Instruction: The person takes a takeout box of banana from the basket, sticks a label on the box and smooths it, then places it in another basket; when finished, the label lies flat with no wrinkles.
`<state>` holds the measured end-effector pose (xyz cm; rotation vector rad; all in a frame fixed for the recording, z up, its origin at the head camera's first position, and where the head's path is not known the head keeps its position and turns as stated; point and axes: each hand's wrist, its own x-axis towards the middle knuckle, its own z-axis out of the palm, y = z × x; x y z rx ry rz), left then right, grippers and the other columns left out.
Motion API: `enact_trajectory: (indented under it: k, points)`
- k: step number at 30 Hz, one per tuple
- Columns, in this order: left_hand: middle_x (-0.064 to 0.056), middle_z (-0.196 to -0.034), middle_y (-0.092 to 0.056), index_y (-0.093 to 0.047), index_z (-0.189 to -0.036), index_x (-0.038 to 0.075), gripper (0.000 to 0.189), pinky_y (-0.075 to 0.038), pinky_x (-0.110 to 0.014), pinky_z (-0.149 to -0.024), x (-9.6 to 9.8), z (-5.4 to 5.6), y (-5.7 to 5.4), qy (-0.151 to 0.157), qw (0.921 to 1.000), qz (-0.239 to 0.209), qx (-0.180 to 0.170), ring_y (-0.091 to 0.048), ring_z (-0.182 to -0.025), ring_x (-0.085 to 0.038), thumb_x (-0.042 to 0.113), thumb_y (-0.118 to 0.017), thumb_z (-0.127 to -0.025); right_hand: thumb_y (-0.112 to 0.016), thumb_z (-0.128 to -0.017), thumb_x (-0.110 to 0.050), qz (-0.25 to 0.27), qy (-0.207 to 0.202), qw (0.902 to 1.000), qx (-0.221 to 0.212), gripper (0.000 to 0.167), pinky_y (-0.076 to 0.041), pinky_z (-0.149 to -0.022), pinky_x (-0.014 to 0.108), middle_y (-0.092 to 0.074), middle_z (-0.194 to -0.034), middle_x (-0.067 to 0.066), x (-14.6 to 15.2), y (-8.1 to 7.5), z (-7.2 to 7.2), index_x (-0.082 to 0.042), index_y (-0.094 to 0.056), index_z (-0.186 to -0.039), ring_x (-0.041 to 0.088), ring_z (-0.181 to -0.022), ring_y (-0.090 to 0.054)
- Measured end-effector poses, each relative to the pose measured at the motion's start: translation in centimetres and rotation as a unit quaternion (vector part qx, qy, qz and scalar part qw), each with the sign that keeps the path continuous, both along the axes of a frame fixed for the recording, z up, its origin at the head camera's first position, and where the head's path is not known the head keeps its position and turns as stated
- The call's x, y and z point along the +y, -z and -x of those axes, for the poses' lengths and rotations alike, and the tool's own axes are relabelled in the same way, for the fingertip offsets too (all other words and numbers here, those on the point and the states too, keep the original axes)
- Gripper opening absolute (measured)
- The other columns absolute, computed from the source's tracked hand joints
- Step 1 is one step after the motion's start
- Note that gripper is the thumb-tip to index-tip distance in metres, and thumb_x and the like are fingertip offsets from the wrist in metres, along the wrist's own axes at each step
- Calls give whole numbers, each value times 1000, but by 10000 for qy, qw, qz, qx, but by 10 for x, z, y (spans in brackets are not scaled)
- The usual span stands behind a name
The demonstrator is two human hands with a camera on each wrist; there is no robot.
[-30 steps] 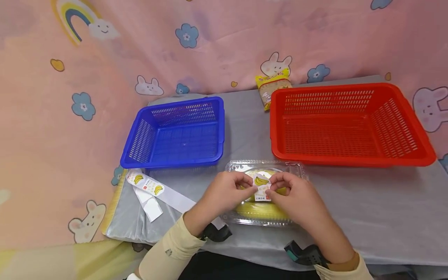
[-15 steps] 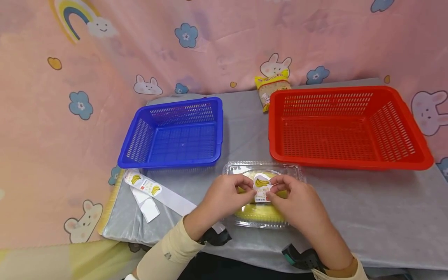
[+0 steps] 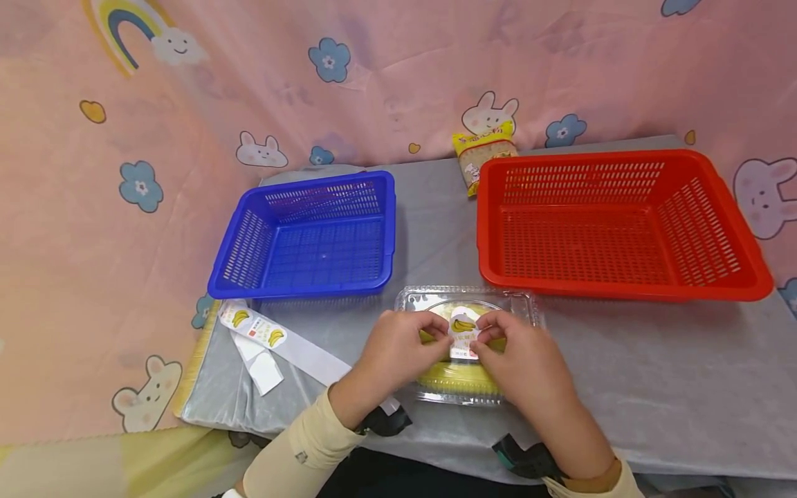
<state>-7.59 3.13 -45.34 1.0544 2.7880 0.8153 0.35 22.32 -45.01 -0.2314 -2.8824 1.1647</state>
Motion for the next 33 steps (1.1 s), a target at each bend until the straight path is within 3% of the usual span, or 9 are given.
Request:
enact_trajectory:
  k: [6,12,17,22,25,29,33]
  points:
    - [21,-84,-75,-84,-97,23,12,-38,-23,-74,1,-3,3,-79,9994,109,332,-62,-74,9,33,-86,-91,-86,-88,-16,-186,104,9996,203,26,-42,-62,37,-75,-90,0,-3,3,-1,-6,-72,-108,16,-66,-54]
    - [22,-82,-72,-84,-95,26,19,-36,-23,-70,1,-6,12,-305,9964,151,781,-61,-74,7,43,-89,-87,-86,-89,-16,-369,121,9984,403,29,-49,-70,47,-77,-93,1,-5,6,-3,-5,-73,-112,27,-81,-69]
    - [20,-82,-71,-81,-94,26,21,-38,-22,-68,2,-9,17,-456,9924,127,1140,-63,-75,3,43,-89,-85,-85,-88,-14,-469,215,9972,550,31,-51,-77,55,-77,-93,3,-7,9,-3,-2,-72,-113,35,-88,-71]
    - [15,-84,-70,-77,-99,21,28,-39,-22,-67,5,-10,19,-654,9918,113,1092,-63,-76,-2,43,-87,-86,-86,-88,-12,-473,315,9963,649,32,-51,-79,58,-76,-92,5,-10,12,-3,0,-72,-114,37,-88,-69]
    - [13,-81,-66,-75,-103,19,26,-41,-24,-66,6,-10,21,-731,9921,105,1016,-60,-73,-4,39,-84,-89,-88,-86,-13,-436,430,9958,678,55,-50,-82,61,-76,-101,10,-11,14,-4,5,-65,-133,42,-93,-67]
    - [10,-75,-65,-75,-106,16,26,-48,-29,-63,7,-7,21,-786,9905,242,1104,-63,-67,-9,38,-81,-93,-91,-83,-17,-466,624,9947,671,90,-49,-86,67,-69,-116,20,-11,13,-1,10,-44,-154,48,-105,-63]
    - [7,-68,-65,-73,-106,15,35,-49,-31,-53,11,-1,18,-907,9885,588,1056,-64,-58,-15,47,-82,-94,-87,-88,-24,-691,656,9946,400,88,-50,-83,68,-64,-115,25,-11,13,8,12,-42,-154,48,-106,-61]
